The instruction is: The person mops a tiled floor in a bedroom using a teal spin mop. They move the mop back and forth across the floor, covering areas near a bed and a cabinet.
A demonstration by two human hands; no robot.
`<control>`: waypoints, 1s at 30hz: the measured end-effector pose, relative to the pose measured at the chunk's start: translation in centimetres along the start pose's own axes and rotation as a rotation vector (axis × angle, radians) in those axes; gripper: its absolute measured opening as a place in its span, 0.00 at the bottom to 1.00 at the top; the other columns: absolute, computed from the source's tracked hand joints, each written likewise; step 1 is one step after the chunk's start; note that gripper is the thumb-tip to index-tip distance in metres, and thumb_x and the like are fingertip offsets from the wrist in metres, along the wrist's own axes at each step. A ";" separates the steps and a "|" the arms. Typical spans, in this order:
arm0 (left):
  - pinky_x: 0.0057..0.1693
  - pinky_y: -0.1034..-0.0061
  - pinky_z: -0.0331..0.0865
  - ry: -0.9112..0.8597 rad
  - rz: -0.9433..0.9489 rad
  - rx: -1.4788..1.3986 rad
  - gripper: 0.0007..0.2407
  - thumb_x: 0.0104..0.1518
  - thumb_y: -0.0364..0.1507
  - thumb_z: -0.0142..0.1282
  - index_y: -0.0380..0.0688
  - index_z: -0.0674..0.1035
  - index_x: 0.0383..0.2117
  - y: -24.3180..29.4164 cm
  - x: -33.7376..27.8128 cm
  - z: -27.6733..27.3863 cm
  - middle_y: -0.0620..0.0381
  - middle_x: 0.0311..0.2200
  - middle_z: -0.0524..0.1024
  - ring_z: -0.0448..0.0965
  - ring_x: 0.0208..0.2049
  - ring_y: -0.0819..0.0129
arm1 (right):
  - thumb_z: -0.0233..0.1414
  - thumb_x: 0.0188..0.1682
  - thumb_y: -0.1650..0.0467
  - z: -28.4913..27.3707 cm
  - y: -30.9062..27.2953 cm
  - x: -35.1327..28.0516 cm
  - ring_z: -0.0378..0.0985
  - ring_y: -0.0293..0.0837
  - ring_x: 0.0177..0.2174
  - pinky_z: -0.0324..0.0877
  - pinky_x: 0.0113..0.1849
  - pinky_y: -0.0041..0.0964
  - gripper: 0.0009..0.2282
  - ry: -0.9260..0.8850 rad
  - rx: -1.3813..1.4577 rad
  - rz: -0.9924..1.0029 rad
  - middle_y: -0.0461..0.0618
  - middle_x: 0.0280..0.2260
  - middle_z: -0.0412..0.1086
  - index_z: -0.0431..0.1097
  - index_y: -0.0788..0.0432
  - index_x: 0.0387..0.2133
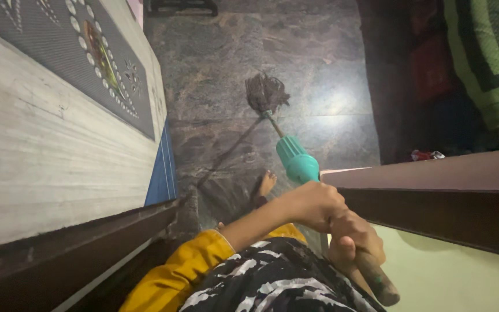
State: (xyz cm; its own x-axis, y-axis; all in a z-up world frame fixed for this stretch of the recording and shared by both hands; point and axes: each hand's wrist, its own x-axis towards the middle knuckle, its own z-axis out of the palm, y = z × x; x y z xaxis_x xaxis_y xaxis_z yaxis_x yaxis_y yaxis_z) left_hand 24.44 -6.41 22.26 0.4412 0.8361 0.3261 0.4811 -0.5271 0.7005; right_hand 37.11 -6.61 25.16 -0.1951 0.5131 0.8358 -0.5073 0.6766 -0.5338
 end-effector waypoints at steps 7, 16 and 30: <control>0.43 0.62 0.74 0.119 0.032 -0.055 0.08 0.40 0.35 0.62 0.50 0.80 0.25 -5.1 1.8 0.2 0.58 0.28 0.80 0.81 0.35 0.54 | 0.49 0.50 0.76 -1.1 5.3 1.1 0.60 0.38 0.14 0.57 0.19 0.38 0.11 -0.007 0.031 -0.085 0.47 0.14 0.61 0.58 0.62 0.18; 0.48 0.69 0.74 0.002 -0.102 0.122 0.03 0.56 0.30 0.61 0.49 0.80 0.27 -21.5 6.4 -0.7 0.60 0.29 0.78 0.77 0.36 0.67 | 0.54 0.46 0.74 -4.3 20.0 3.7 0.69 0.47 0.21 0.67 0.27 0.39 0.10 -0.386 -0.396 0.040 0.51 0.19 0.64 0.63 0.61 0.18; 0.68 0.60 0.63 0.451 -0.202 -0.141 0.22 0.42 0.36 0.65 0.40 0.79 0.45 -39.4 14.4 -3.3 0.49 0.51 0.78 0.70 0.63 0.51 | 0.59 0.40 0.79 -10.5 37.0 11.0 0.73 0.48 0.30 0.68 0.35 0.39 0.07 -0.657 -0.397 0.506 0.53 0.27 0.67 0.68 0.61 0.26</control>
State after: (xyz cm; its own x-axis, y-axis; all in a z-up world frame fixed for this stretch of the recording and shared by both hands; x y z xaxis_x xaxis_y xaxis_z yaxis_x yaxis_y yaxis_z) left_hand 9.40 26.91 1.47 -0.0357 0.9180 0.3949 0.4023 -0.3485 0.8466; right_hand 25.03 29.64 13.28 -0.8148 0.4762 0.3306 0.0706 0.6475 -0.7588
